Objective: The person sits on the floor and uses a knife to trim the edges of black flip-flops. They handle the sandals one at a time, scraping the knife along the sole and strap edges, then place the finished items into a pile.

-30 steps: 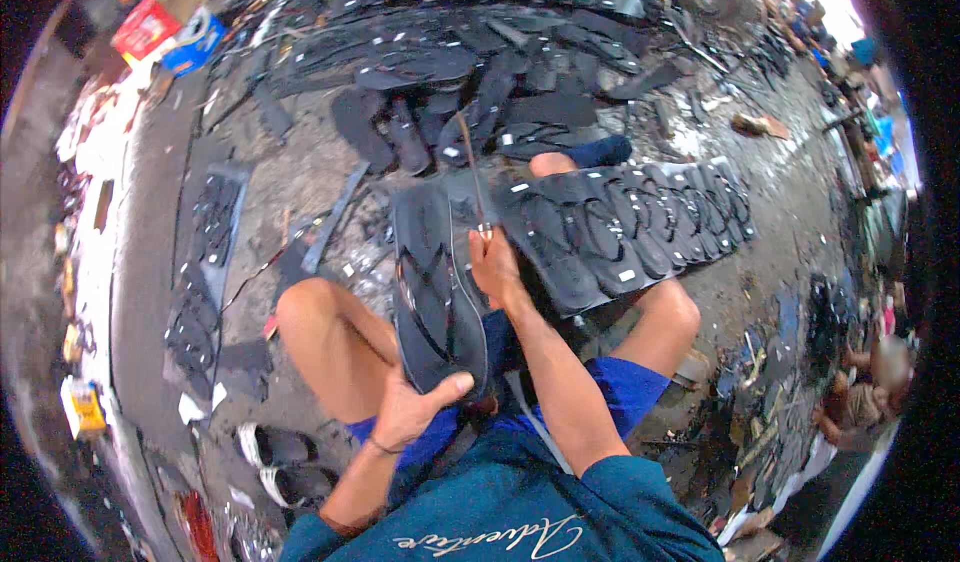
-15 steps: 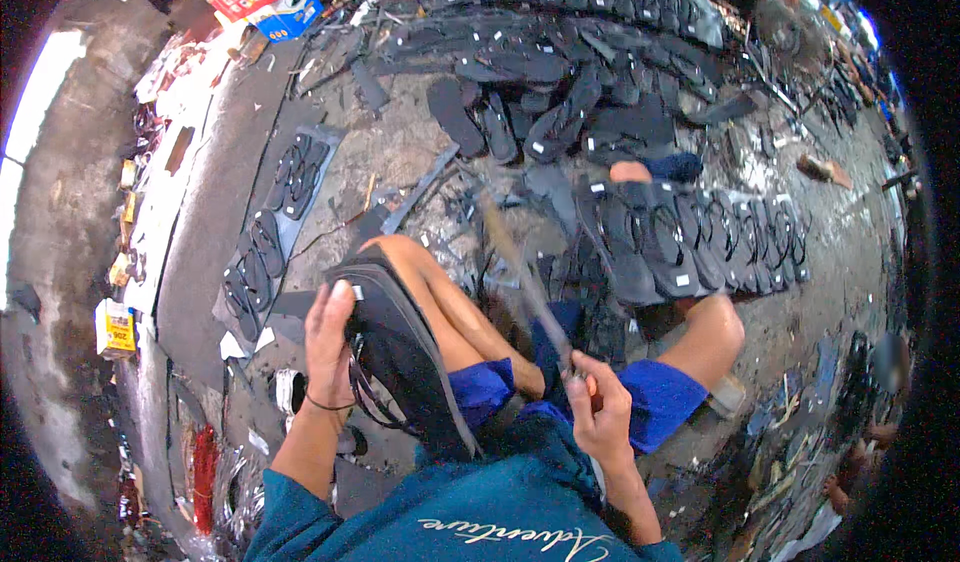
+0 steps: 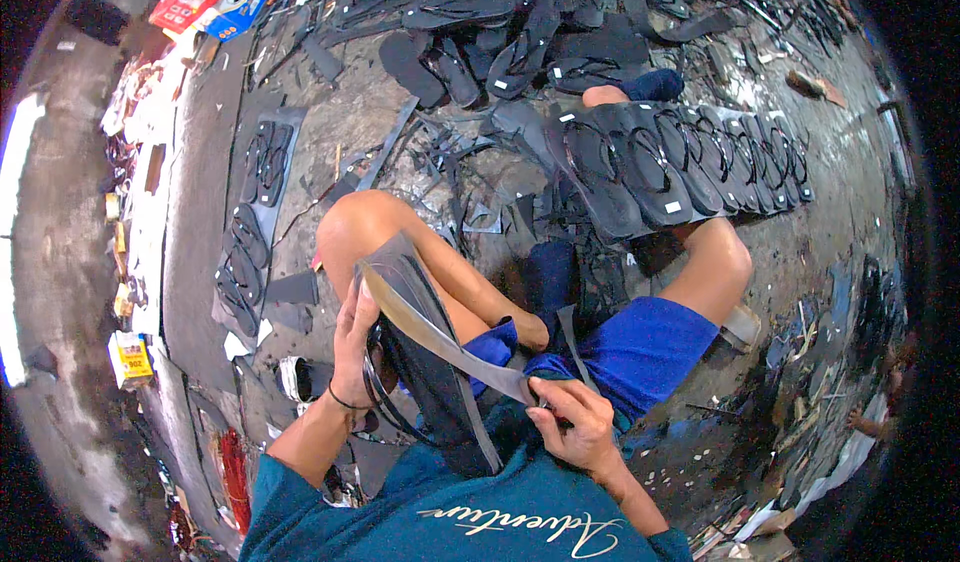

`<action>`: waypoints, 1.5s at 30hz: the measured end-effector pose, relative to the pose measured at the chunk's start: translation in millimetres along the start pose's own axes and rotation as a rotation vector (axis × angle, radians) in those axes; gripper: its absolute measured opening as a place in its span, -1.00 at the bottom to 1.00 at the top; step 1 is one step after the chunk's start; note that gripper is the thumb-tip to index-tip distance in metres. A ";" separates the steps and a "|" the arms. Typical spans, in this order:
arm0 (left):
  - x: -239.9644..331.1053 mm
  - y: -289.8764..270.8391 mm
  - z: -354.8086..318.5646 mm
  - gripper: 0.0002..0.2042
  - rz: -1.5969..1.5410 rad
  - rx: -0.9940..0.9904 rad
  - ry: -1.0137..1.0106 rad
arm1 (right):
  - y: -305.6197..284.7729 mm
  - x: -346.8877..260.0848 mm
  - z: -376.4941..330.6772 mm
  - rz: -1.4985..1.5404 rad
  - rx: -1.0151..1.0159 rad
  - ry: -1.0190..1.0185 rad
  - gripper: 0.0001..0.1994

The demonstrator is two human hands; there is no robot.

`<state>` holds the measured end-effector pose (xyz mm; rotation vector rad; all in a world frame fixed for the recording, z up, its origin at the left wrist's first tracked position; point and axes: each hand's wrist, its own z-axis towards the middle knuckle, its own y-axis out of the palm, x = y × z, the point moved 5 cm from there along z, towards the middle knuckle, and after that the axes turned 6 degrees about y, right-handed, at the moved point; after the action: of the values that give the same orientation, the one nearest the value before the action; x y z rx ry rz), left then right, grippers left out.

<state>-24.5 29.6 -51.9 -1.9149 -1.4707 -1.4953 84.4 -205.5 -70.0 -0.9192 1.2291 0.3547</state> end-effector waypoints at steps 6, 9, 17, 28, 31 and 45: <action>-6.4 12.3 2.3 -0.58 0.185 -0.129 -0.006 | -11.0 -23.3 46.0 -0.013 0.068 0.047 -0.71; 2.5 34.7 -3.7 -0.47 0.377 -0.246 0.106 | -12.7 -31.9 91.4 -0.037 0.024 0.051 -0.71; 80.9 54.0 15.6 -0.48 0.514 -0.461 0.278 | -62.9 -17.5 44.3 0.046 0.100 0.029 -0.72; 10.3 52.8 -21.1 -0.69 0.702 -0.827 0.163 | -78.4 -26.7 -1.3 -0.118 -0.145 0.105 -0.71; 4.0 68.3 -31.4 -0.74 0.643 -0.907 0.007 | -82.4 -40.4 15.9 -0.083 -0.243 0.130 -0.73; 55.4 140.5 -29.7 -0.57 0.968 -1.207 0.148 | -50.6 -59.5 72.0 0.591 -0.249 -0.062 -0.55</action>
<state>73.8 -23.6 54.1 -2.3354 0.6871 -1.9680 145.5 -167.7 8.1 -0.7287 1.4053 1.0170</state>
